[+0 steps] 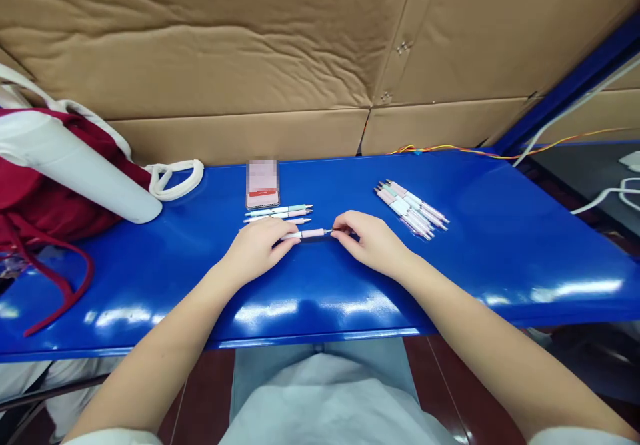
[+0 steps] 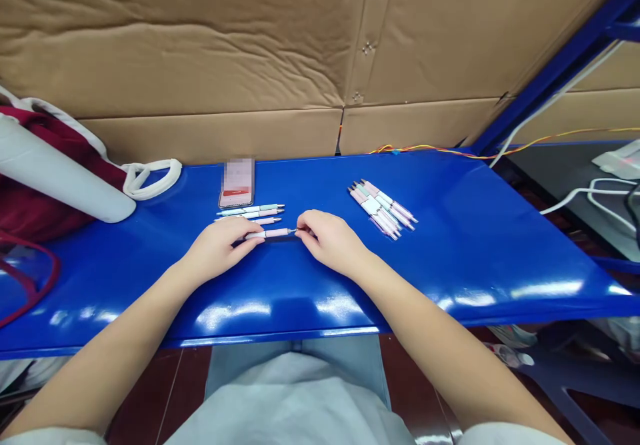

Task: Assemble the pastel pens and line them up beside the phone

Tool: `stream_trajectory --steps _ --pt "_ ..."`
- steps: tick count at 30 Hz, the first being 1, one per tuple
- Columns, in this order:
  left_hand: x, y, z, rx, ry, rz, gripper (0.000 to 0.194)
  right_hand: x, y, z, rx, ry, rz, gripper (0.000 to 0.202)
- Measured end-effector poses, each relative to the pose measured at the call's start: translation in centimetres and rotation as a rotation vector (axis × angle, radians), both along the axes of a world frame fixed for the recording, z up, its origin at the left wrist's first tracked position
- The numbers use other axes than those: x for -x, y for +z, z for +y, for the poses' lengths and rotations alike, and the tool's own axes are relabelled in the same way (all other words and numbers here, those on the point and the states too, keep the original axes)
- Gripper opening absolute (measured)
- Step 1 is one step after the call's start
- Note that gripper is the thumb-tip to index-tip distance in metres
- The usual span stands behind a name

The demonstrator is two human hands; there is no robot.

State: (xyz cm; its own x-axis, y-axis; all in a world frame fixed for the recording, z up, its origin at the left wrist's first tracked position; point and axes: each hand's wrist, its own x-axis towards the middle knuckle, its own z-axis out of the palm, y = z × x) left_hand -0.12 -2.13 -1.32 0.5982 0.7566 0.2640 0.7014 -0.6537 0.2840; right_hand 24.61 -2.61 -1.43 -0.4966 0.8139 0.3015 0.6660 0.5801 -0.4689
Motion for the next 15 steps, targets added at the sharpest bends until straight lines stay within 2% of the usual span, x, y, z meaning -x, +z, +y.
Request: stream_trajectory --steps 6,15 --pt "-0.17 0.12 -0.14 -0.001 -0.007 -0.003 0.027 0.26 -0.12 -0.14 -0.010 0.031 0.012 0.008" --pt "-0.38 0.01 -0.26 -0.002 -0.033 -0.036 0.023 0.74 -0.19 -0.40 0.058 0.058 0.049 0.011"
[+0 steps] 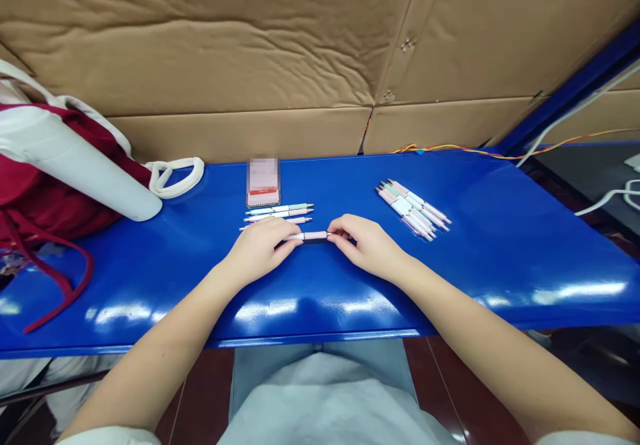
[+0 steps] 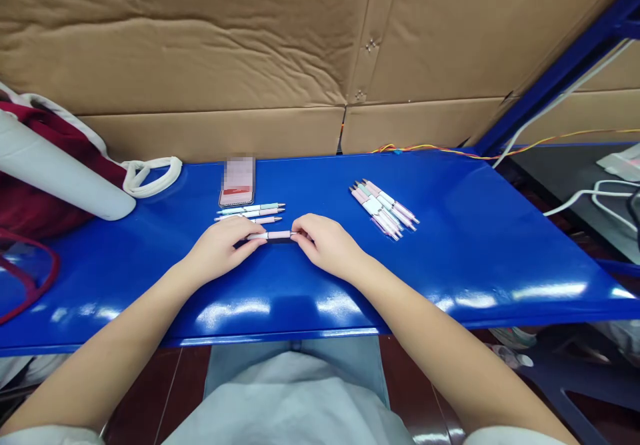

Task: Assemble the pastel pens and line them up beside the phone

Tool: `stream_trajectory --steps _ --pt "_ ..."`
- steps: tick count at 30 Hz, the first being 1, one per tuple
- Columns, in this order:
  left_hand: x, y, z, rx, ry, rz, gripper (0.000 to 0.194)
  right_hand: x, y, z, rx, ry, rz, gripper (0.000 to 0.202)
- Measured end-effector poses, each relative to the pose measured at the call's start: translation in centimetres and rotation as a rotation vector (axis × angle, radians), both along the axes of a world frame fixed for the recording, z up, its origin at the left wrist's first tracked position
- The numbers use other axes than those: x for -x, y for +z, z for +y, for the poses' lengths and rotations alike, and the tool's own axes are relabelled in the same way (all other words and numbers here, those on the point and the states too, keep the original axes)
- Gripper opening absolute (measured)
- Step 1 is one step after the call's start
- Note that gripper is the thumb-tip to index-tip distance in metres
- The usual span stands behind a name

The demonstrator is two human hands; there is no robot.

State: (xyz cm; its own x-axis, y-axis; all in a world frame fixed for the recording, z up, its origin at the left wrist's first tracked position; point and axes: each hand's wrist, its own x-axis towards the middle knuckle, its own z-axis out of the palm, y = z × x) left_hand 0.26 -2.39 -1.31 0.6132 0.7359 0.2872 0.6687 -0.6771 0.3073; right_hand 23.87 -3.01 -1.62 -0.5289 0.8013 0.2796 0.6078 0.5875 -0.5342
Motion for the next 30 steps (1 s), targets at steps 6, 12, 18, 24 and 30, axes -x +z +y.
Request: stream_trajectory --steps 6,12,18,24,30 --pt "-0.04 -0.02 -0.08 0.000 -0.004 -0.005 0.022 0.10 -0.26 0.26 0.059 -0.013 0.038 0.018" --pt "-0.10 -0.14 -0.10 0.016 -0.007 -0.004 0.023 -0.01 -0.36 0.35 0.124 -0.022 0.101 0.011" --pt "-0.16 -0.15 -0.15 0.029 -0.007 -0.006 0.024 0.03 -0.41 0.51 0.079 0.009 -0.006 0.023" --pt "-0.23 -0.17 -0.16 0.029 -0.008 0.006 0.023 0.10 -0.51 0.38 0.123 -0.008 0.035 0.020" --pt "-0.21 -0.11 -0.25 0.034 -0.001 -0.019 0.024 -0.19 -0.25 0.01 0.183 -0.021 0.082 0.008"
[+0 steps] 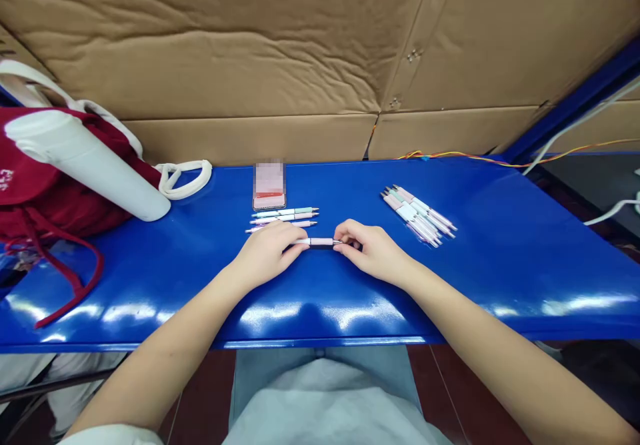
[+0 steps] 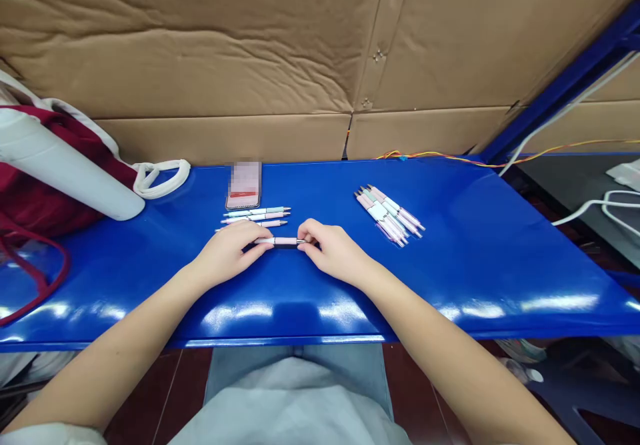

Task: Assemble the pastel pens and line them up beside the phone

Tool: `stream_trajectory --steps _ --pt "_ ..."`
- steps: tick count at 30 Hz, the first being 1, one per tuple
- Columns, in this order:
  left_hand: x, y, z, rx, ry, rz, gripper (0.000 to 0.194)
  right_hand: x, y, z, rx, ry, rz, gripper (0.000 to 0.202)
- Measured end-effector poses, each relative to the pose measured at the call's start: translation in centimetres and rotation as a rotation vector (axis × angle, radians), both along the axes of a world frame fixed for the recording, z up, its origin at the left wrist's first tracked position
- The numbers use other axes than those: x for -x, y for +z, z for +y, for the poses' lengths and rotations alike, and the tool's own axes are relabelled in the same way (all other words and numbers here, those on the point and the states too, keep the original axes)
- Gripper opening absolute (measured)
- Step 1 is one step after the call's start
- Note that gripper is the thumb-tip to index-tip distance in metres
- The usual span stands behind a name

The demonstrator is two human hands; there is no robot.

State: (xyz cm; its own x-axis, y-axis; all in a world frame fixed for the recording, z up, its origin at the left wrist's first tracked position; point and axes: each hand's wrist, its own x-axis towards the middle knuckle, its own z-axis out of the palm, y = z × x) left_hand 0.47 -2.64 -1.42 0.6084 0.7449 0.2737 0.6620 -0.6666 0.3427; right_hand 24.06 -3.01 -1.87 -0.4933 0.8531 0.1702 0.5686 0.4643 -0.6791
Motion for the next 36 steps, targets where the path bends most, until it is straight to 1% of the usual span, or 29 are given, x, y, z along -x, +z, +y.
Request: stream_trajectory --steps 2,6,7,9,11,14,17,19,21,24,28,34,36 --pt "-0.02 -0.01 0.01 0.010 -0.001 -0.008 0.025 0.01 0.19 0.01 -0.018 -0.002 -0.027 0.008" --pt "-0.17 0.01 0.01 0.020 -0.007 -0.018 0.025 0.16 0.35 0.11 -0.052 0.010 -0.108 0.022" --pt "-0.21 0.03 0.00 0.019 -0.011 -0.022 0.025 0.18 0.32 0.12 -0.061 0.012 -0.116 0.022" --pt "-0.25 0.03 -0.03 0.015 -0.013 -0.028 0.023 0.17 0.21 0.13 -0.077 -0.003 -0.099 0.018" --pt "-0.22 0.00 -0.04 0.019 -0.008 -0.029 0.022 0.13 0.07 0.15 -0.091 -0.011 -0.076 0.018" --pt "-0.11 -0.07 -0.03 0.027 -0.002 -0.025 0.022 0.09 -0.01 0.25 -0.121 0.027 -0.090 0.012" --pt "-0.10 -0.02 -0.04 0.021 -0.001 -0.030 0.022 0.10 0.10 0.36 -0.137 0.087 -0.120 0.023" --pt "-0.19 0.09 -0.09 0.019 -0.009 -0.029 0.021 0.09 0.19 0.38 -0.124 0.098 -0.120 0.019" --pt "-0.28 0.22 -0.15 0.022 -0.012 -0.028 0.020 0.04 0.21 0.37 -0.112 0.070 -0.106 0.017" --pt "-0.28 0.31 -0.19 0.026 0.000 -0.035 0.020 -0.03 0.18 0.42 -0.144 0.050 -0.104 0.012" --pt "-0.11 0.16 -0.14 0.026 -0.002 -0.034 0.021 -0.04 0.13 0.59 -0.192 0.131 -0.143 0.024" --pt "-0.11 0.03 -0.09 0.036 -0.010 -0.040 0.023 -0.12 -0.02 0.56 -0.225 0.086 -0.110 0.015" --pt "-0.11 0.07 -0.09 0.048 0.000 -0.048 0.023 -0.15 -0.09 0.59 -0.247 0.117 -0.134 0.020"
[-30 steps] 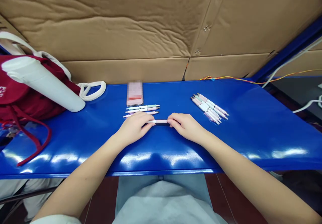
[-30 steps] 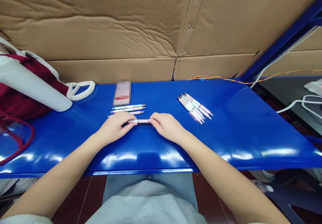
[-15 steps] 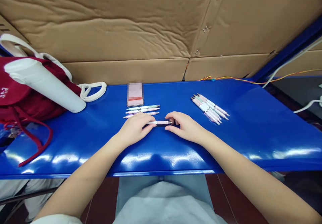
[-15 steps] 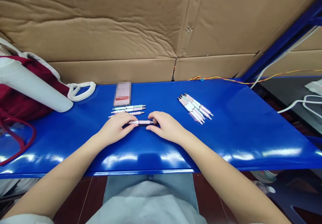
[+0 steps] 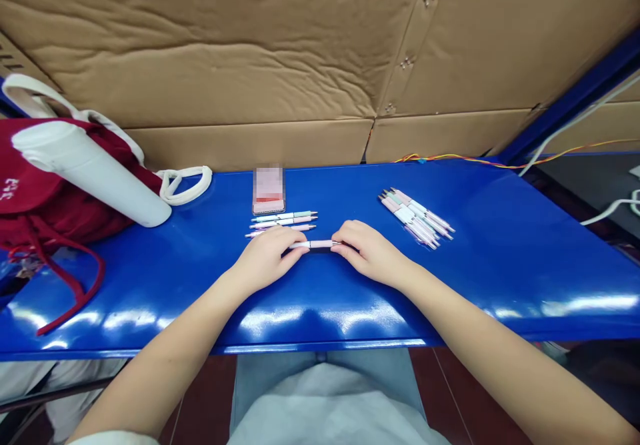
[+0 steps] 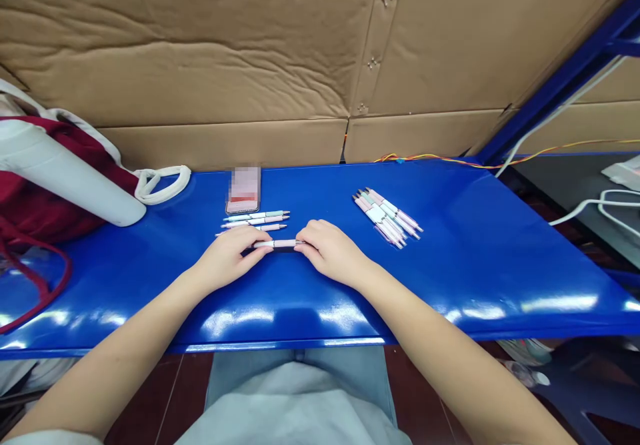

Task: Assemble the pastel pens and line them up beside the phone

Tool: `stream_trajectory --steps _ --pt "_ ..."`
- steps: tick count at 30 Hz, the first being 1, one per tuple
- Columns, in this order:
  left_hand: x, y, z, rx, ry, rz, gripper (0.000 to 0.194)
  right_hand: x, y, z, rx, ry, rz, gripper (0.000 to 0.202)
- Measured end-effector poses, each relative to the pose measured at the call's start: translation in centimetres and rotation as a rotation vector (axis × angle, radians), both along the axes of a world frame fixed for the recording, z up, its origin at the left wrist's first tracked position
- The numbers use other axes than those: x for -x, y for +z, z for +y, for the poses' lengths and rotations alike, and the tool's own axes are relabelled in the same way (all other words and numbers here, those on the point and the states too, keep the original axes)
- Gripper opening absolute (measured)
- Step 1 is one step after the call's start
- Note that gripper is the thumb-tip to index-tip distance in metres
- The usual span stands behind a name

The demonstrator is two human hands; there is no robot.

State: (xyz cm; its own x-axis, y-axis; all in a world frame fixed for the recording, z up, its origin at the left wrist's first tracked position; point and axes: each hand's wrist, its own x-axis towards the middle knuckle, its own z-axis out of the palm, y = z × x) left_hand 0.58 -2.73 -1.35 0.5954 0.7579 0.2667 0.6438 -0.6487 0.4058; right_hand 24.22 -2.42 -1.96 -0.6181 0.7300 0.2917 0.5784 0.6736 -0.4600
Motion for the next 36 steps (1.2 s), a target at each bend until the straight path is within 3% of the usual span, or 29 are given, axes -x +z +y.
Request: stream_trajectory --steps 9,13,16,19,21,23,30,34,36 --pt "0.0 0.0 -0.1 -0.029 -0.001 0.016 0.019 0.2 -0.1 0.1 0.004 0.045 -0.074 0.032" --pt "0.1 0.3 -0.1 -0.051 0.019 0.043 0.020 0.1 0.5 0.2 0.028 -0.014 -0.083 0.033" --pt "0.6 0.5 0.3 -0.058 0.092 0.070 0.019 -1.5 1.6 0.9 -0.070 -0.214 -0.031 0.033" --pt "1.4 0.6 0.8 -0.071 0.141 0.115 0.018 -4.2 2.3 2.0 -0.147 -0.595 -0.049 0.030" --pt "2.0 0.6 1.2 -0.094 0.157 0.149 0.019 -5.8 2.4 2.7 -0.069 -0.769 -0.171 0.026" --pt "2.4 0.7 1.5 -0.106 0.167 0.184 0.019 -6.9 2.2 3.1 0.033 -0.842 -0.336 0.025" --pt "2.6 0.4 1.9 -0.076 0.171 0.246 0.018 -7.2 1.8 3.2 0.152 -0.879 -0.626 0.026" --pt "2.2 0.4 1.8 -0.091 0.186 0.202 0.021 -7.0 1.8 3.4 0.172 -0.854 -0.652 0.020" --pt "1.8 0.4 1.6 -0.110 0.184 0.161 0.023 -6.6 1.9 3.2 0.169 -0.837 -0.554 0.016"
